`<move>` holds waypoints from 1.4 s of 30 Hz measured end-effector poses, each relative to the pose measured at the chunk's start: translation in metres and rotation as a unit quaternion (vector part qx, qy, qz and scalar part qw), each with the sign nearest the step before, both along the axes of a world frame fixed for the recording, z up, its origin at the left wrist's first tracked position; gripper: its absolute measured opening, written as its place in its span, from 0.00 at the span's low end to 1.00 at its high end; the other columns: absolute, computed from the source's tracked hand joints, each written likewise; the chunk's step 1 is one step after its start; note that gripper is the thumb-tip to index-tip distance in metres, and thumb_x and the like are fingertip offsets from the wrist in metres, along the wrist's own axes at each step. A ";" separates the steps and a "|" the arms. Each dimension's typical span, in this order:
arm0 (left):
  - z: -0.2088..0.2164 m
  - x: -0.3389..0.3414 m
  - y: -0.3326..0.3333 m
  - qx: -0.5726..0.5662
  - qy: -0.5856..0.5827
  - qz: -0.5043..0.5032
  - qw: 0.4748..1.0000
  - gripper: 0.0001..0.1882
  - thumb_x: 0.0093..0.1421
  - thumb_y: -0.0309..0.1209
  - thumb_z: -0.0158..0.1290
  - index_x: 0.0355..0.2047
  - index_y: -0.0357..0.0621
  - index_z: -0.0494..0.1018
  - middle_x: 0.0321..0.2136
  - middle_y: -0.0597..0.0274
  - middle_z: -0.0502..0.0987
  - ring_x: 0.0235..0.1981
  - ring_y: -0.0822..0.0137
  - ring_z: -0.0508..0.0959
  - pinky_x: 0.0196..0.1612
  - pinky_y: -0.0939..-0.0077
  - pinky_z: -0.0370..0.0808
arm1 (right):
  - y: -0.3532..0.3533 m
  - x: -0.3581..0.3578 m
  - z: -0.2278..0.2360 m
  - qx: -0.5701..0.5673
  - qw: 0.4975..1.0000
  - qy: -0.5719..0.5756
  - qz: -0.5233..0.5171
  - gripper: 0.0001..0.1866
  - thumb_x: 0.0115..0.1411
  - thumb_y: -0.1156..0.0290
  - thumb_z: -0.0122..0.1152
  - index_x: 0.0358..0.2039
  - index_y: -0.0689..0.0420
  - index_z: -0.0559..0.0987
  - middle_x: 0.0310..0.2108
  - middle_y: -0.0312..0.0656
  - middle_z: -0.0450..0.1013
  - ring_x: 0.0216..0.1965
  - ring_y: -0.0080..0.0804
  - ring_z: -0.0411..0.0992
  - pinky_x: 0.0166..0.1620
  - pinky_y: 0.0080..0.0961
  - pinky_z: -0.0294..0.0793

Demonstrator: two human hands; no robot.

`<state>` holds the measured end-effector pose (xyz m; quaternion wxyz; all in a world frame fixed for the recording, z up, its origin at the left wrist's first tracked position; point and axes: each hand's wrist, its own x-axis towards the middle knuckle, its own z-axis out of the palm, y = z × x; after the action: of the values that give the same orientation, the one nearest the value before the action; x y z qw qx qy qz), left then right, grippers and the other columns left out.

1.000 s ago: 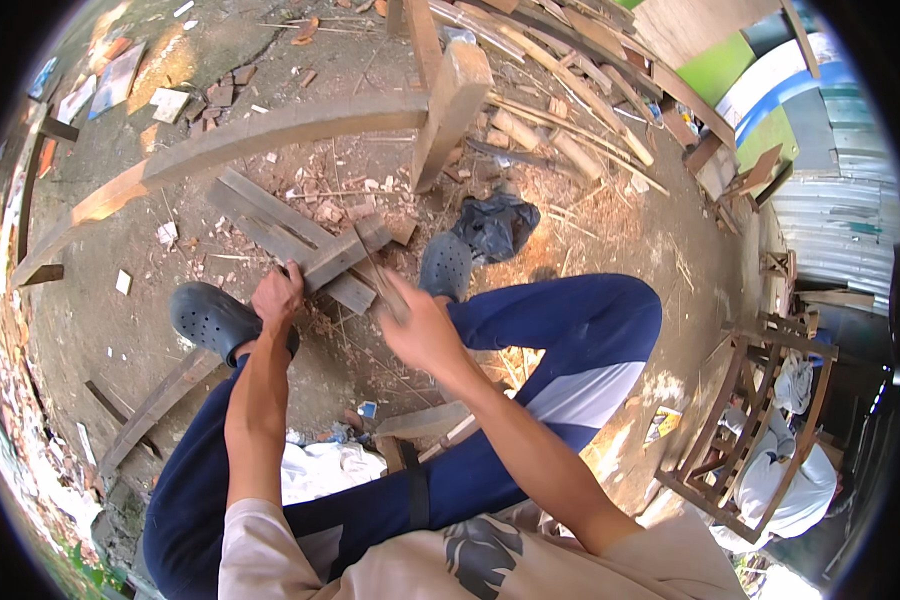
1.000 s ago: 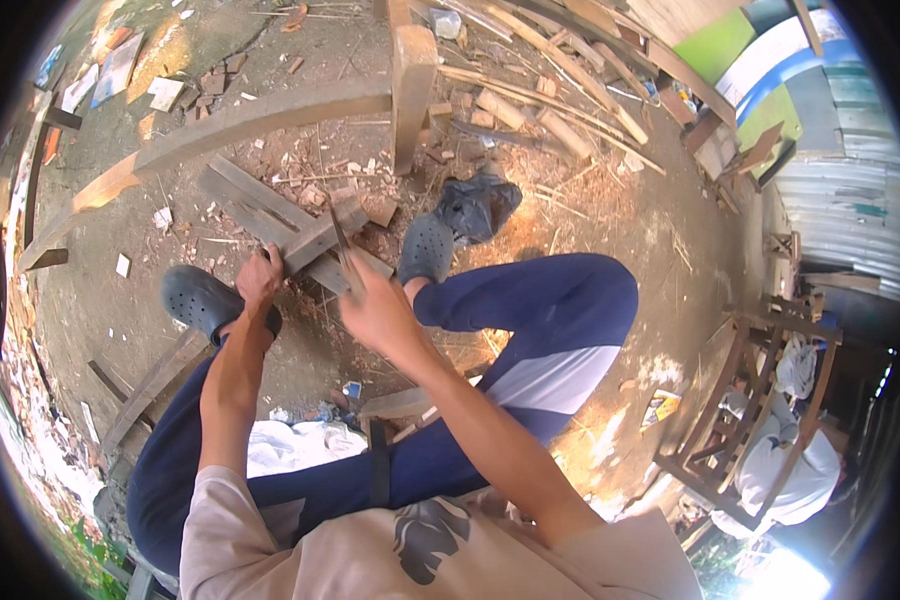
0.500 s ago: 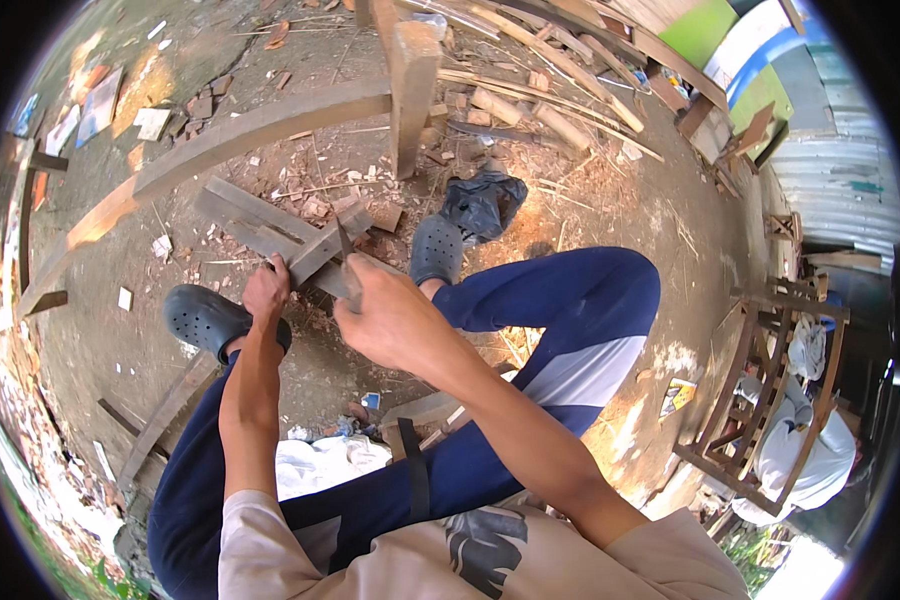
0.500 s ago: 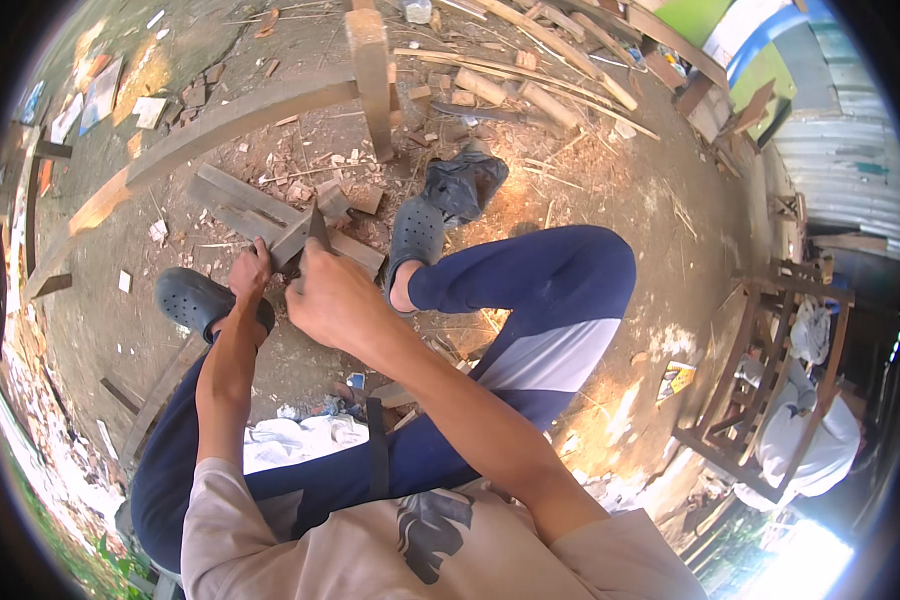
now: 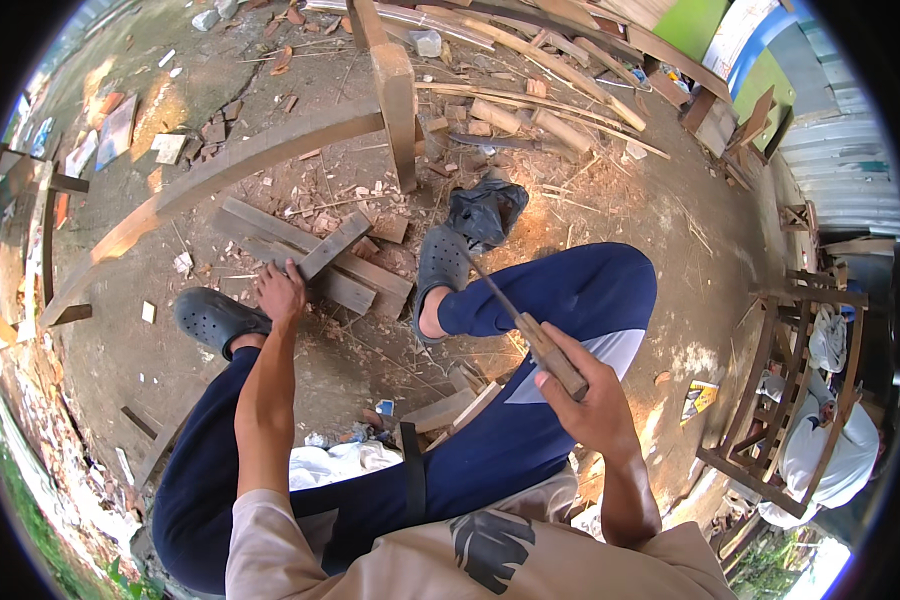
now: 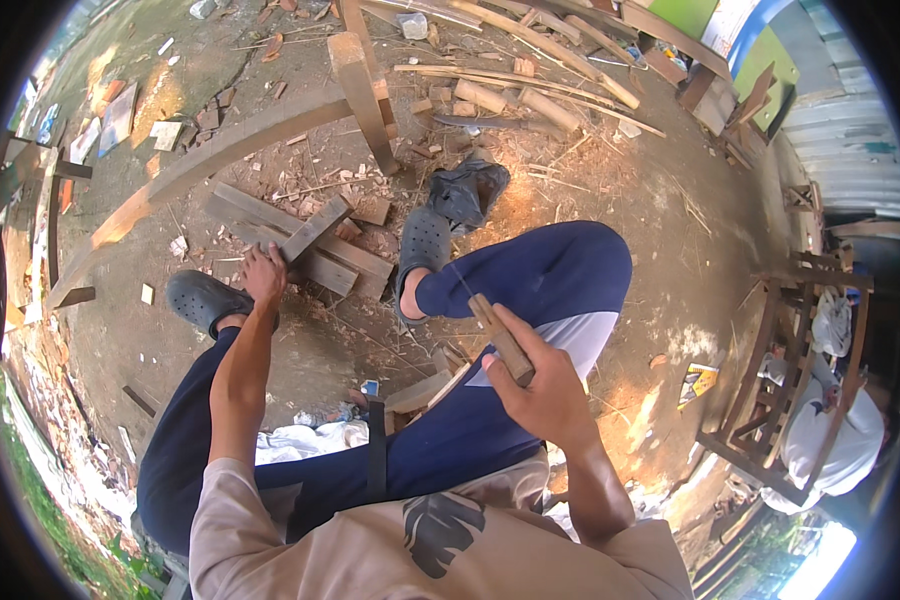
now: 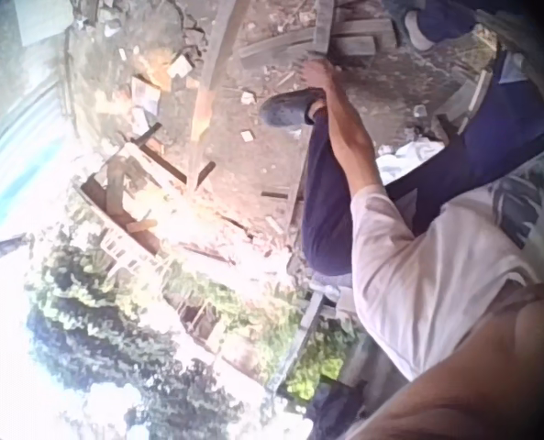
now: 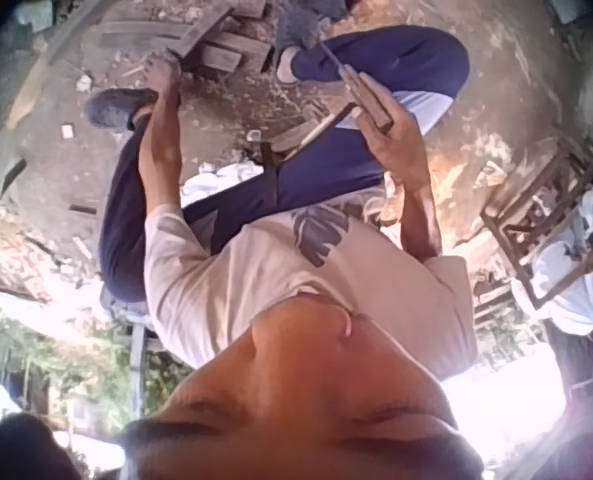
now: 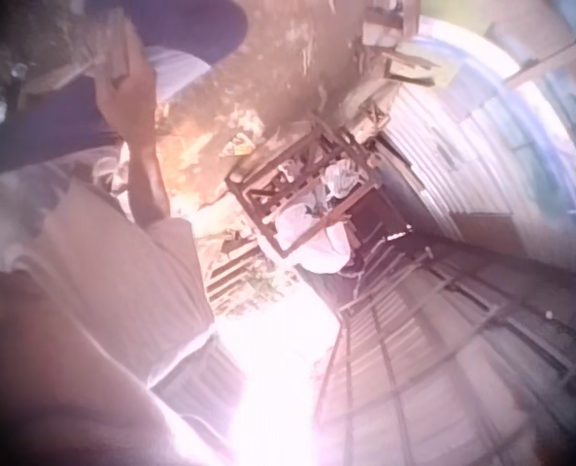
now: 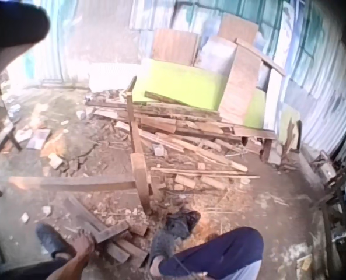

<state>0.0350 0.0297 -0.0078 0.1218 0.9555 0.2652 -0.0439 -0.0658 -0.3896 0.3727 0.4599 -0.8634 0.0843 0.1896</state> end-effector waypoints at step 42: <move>0.056 0.010 -0.085 -0.064 0.057 -0.168 0.982 0.48 0.57 0.48 0.61 0.74 0.49 0.52 0.73 0.44 0.54 0.74 0.44 0.52 0.72 0.45 0.54 | -0.168 0.186 -0.251 -0.092 0.985 -0.112 -0.090 0.25 0.63 0.48 0.66 0.53 0.52 0.84 0.37 0.49 0.83 0.40 0.37 0.81 0.47 0.34 0.78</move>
<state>0.0448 -0.0551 0.0484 0.1586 0.9726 0.1037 -0.1350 0.1199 -0.5571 0.1215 0.4005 -0.9065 0.1269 0.0413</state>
